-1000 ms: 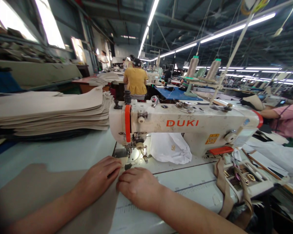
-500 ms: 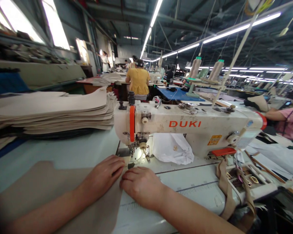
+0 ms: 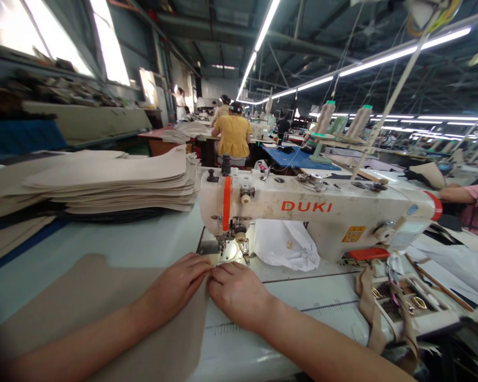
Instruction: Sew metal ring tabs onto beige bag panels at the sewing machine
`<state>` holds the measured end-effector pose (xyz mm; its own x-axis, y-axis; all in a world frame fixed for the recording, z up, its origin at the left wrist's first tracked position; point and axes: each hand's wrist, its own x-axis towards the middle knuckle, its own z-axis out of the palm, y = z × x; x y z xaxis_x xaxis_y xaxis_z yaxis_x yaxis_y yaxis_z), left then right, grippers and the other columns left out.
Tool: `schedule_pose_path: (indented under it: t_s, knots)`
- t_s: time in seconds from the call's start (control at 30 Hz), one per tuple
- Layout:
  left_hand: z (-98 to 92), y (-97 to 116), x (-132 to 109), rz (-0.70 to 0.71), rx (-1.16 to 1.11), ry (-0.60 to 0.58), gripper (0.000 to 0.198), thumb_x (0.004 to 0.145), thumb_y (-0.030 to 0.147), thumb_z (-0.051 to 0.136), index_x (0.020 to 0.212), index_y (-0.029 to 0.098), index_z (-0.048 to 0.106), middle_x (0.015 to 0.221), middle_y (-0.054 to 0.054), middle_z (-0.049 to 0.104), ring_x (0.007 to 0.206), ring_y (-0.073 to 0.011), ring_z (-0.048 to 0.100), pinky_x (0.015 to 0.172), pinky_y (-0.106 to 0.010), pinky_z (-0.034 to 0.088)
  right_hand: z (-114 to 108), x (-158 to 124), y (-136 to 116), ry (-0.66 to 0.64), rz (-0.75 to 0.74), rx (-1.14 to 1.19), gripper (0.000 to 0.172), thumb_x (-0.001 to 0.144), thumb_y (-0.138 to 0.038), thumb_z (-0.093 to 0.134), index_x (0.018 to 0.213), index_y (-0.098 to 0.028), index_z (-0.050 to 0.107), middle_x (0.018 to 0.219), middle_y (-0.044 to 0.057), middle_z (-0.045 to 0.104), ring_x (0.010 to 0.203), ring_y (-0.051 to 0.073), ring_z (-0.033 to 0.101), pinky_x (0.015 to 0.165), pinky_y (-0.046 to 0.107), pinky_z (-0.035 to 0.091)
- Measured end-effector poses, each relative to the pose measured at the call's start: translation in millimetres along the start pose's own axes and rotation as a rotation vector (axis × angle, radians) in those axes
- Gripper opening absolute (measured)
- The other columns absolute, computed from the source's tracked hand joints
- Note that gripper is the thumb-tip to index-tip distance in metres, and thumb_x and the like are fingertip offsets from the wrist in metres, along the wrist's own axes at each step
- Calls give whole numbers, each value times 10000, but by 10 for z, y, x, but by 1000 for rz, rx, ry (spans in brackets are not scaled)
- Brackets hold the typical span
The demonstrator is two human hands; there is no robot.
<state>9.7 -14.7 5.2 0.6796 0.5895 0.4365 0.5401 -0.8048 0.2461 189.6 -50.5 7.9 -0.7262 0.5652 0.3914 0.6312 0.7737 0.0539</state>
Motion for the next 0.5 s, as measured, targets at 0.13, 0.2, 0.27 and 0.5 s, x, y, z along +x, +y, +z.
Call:
schedule_pose_path:
  t_s: [0.13,0.2,0.27,0.5]
  knots:
    - [-28,43,-25,-14,-37,5,205,874,80,431,874,170,615,887,-44,665,842,-181,569,797,-309,485,37,19,19,8,22,-19,91,886,-152,557,922,-118,632,936,72,660,879,204,575,817,317,480]
    - [-37,56,-42,-30,-48,7,203,880,96,428,881,171,616,894,-47,663,855,-183,571,806,-314,485,41,21,13,-3,28,-15,84,876,-155,577,930,-120,631,934,67,662,878,203,577,813,317,478]
    - [-45,64,-60,-42,-64,6,202,883,106,426,903,172,616,911,-53,662,872,-185,571,812,-321,488,42,20,-2,-12,38,-11,78,864,-156,598,926,-123,631,935,66,664,879,201,578,811,316,476]
    - [-33,60,-46,-54,-74,8,208,882,109,419,934,166,613,928,-61,666,890,-193,572,831,-338,500,38,34,9,-45,59,-1,67,853,-165,619,906,-128,636,942,65,671,899,200,579,805,313,468]
